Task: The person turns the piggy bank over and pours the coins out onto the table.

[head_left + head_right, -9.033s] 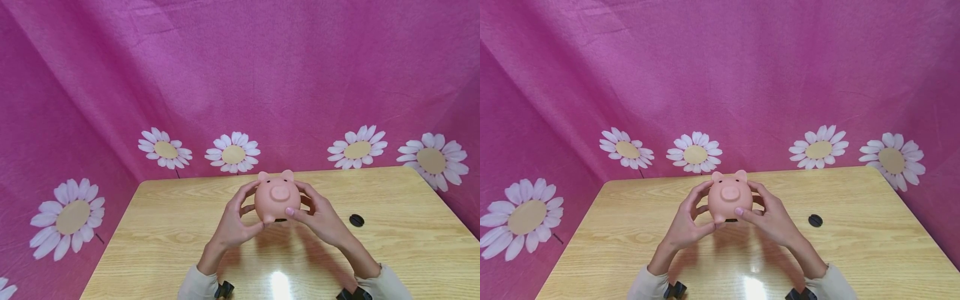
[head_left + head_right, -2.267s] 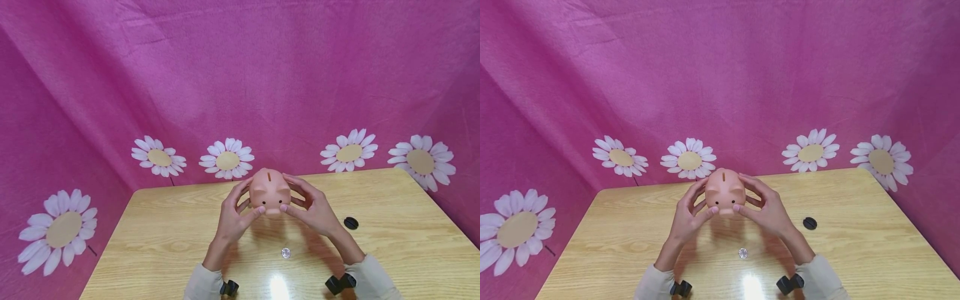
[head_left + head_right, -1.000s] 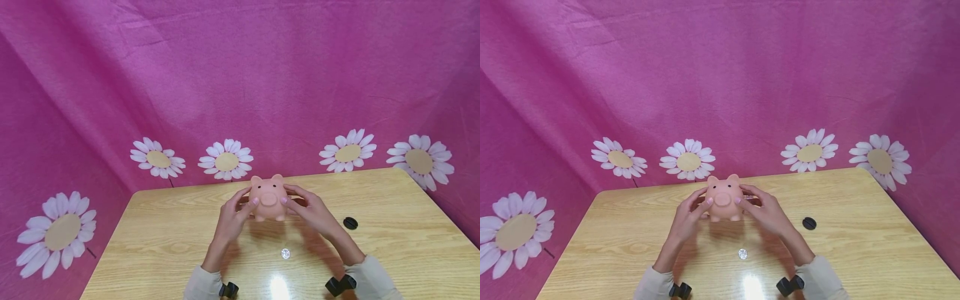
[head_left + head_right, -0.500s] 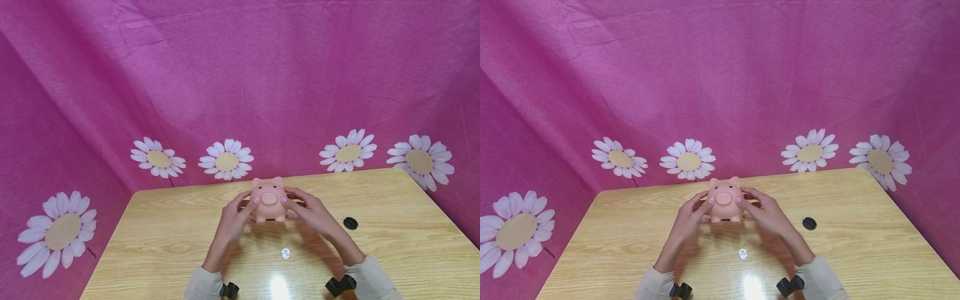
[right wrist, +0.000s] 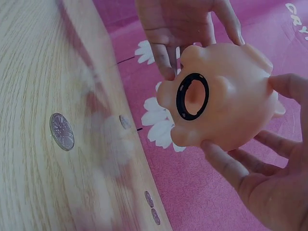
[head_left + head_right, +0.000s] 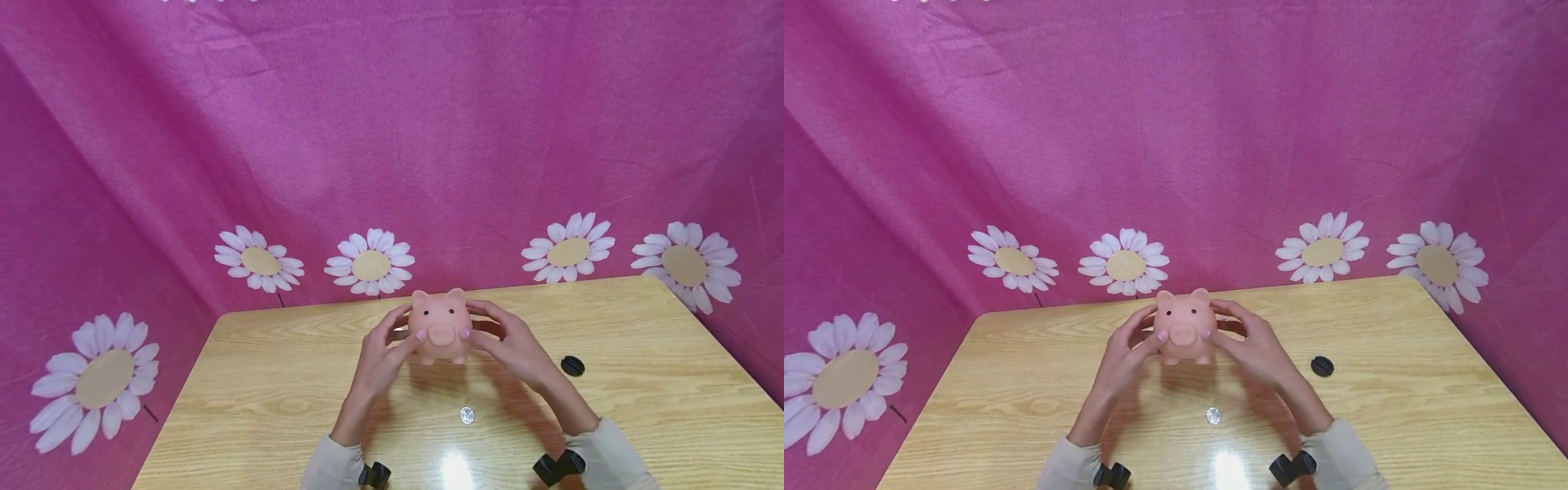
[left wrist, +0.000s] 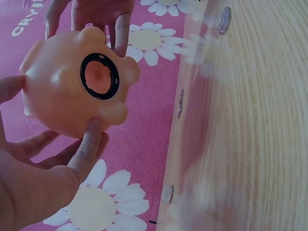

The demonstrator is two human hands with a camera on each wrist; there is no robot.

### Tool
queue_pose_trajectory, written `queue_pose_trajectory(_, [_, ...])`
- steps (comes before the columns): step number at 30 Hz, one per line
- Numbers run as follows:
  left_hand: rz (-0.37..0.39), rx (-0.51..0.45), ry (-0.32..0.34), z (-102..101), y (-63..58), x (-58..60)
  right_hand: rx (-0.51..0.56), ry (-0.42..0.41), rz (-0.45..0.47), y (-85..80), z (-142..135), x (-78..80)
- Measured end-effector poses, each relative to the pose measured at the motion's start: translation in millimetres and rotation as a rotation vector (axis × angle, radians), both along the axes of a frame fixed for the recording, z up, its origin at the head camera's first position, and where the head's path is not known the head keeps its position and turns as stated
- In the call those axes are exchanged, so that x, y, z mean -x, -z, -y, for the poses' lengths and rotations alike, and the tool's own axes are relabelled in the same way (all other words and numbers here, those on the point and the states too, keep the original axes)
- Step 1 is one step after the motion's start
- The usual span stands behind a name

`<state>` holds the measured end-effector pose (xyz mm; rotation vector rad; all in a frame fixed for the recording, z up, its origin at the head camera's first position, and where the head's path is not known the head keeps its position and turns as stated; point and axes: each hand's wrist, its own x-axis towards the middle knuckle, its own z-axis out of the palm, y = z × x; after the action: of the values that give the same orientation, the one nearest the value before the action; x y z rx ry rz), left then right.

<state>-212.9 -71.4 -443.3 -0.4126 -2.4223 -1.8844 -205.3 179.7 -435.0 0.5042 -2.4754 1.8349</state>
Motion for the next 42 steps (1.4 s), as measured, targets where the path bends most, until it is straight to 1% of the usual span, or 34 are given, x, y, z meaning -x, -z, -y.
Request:
queue_pose_trajectory(4, [-0.045,-0.035,0.014,0,0.7,-0.3,0.010,0.012,-0.021,1.5,1,0.7])
queue_pose_trajectory(9, [-0.032,-0.007,0.009,-2,5.1,0.5,-0.002,0.007,0.024,4.3,2,0.6])
queue_pose_trajectory(11, [-0.033,-0.010,0.007,-2,5.1,-0.6,0.007,0.000,0.013,3.9,2,-0.7])
queue_pose_trajectory(12, [-0.059,-0.031,0.016,-2,4.1,-1.6,0.034,-0.014,-0.007,2.5,2,-1.9])
queue_pose_trajectory(13, [-0.104,-0.059,0.031,-1,1.7,-3.4,0.075,-0.033,-0.043,0.3,1,-3.4])
queue_pose_trajectory(16, [-0.277,-0.168,0.107,1,-9.7,-9.0,0.223,-0.119,-0.176,-10.2,-1,-9.0])
queue_pose_trajectory(17, [-0.324,-0.198,0.137,2,-13.4,-10.4,0.262,-0.148,-0.216,-13.7,-2,-10.2])
queue_pose_trajectory(18, [-0.357,-0.214,0.159,2,-17.0,-11.3,0.293,-0.174,-0.249,-16.7,-3,-10.8])
queue_pose_trajectory(19, [-0.368,-0.222,0.176,3,-19.3,-11.7,0.307,-0.188,-0.267,-18.7,-4,-10.9])
queue_pose_trajectory(20, [-0.358,-0.223,0.184,2,-20.5,-11.4,0.307,-0.194,-0.270,-19.6,-5,-10.5])
queue_pose_trajectory(24, [-0.243,-0.202,0.169,1,-20.3,-10.0,0.279,-0.192,-0.238,-14.4,-6,-5.7])
queue_pose_trajectory(26, [-0.218,-0.193,0.161,0,-19.6,-9.4,0.274,-0.190,-0.228,-11.1,-7,-3.5])
queue_pose_trajectory(31, [-0.202,-0.180,0.151,0,-18.8,-7.8,0.272,-0.179,-0.218,-7.4,-8,1.2])
queue_pose_trajectory(35, [-0.184,-0.170,0.136,0,-17.8,-7.9,0.256,-0.164,-0.190,-6.1,-7,1.8])
queue_pose_trajectory(39, [-0.160,-0.155,0.114,1,-15.9,-8.2,0.219,-0.124,-0.143,-4.9,-5,0.2])
queue_pose_trajectory(42, [-0.135,-0.141,0.084,1,-13.9,-7.4,0.179,-0.087,-0.109,-4.4,-3,-1.2])
